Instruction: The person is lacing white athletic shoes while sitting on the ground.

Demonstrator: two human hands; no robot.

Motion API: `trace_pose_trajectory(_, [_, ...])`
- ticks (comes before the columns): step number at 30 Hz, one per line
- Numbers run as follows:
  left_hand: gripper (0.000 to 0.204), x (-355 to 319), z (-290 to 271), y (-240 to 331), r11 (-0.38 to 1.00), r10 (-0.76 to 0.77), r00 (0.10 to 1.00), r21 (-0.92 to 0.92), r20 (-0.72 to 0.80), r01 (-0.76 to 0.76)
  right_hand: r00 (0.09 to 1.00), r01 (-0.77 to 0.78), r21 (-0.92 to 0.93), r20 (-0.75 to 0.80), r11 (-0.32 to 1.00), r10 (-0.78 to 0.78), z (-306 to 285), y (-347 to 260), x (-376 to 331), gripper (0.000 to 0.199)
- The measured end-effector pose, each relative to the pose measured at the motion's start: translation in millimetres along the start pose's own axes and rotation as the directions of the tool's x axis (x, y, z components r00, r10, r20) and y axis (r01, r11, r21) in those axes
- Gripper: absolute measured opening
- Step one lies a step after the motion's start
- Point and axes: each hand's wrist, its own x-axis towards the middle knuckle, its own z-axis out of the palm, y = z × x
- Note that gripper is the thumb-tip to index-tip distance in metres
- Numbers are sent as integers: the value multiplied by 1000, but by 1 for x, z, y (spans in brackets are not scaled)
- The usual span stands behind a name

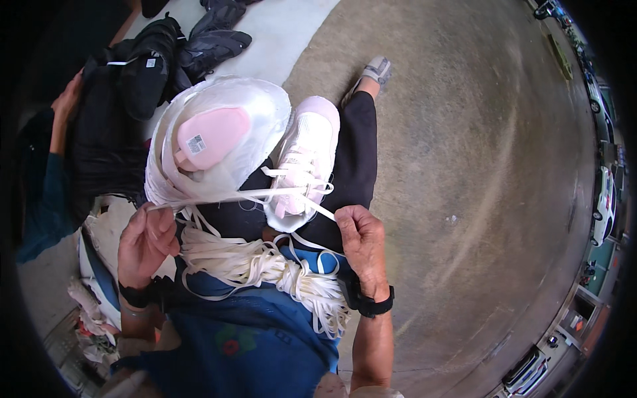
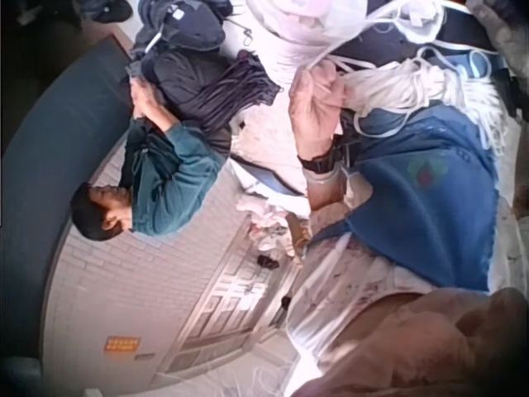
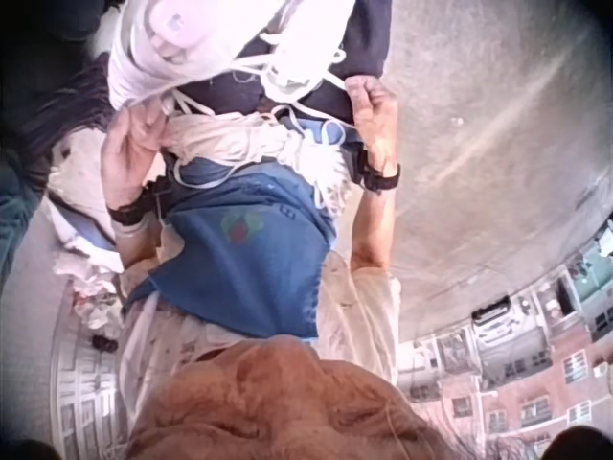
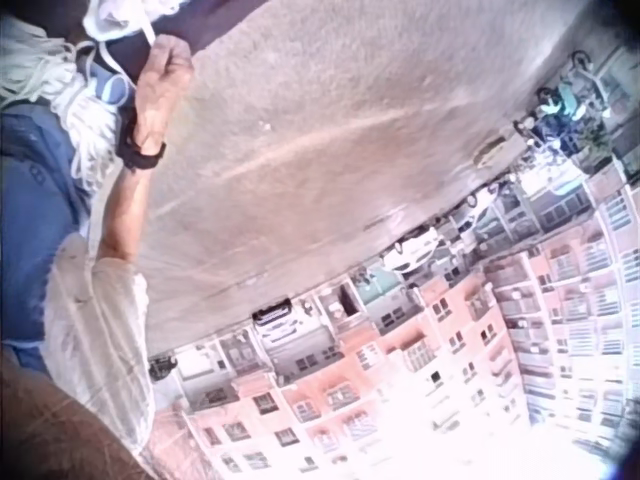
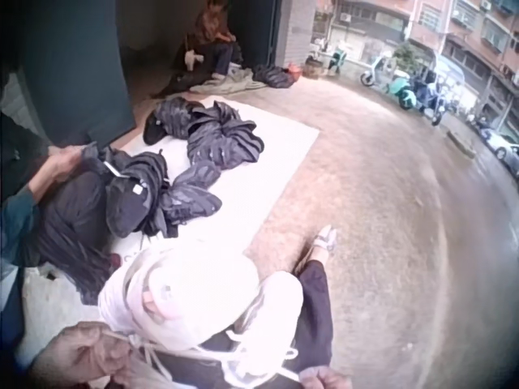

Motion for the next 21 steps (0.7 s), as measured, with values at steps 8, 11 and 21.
trace_pose_trajectory(8, [26, 1, -7, 13, 983, 7, 992, -179, -125, -30, 999, 24, -20, -24, 1000, -25, 0, 4, -1, 29])
trace_pose_trajectory(11, [27, 5, -7, 9, 989, 53, 992, -134, -112, -67, 1000, 21, -12, 21, 1000, -21, -5, 5, 0, 25])
trace_pose_trajectory(21, [19, 50, 22, 7, 961, 94, 994, 257, 52, -104, 966, -245, 470, 49, 848, 252, -21, -7, 4, 16])
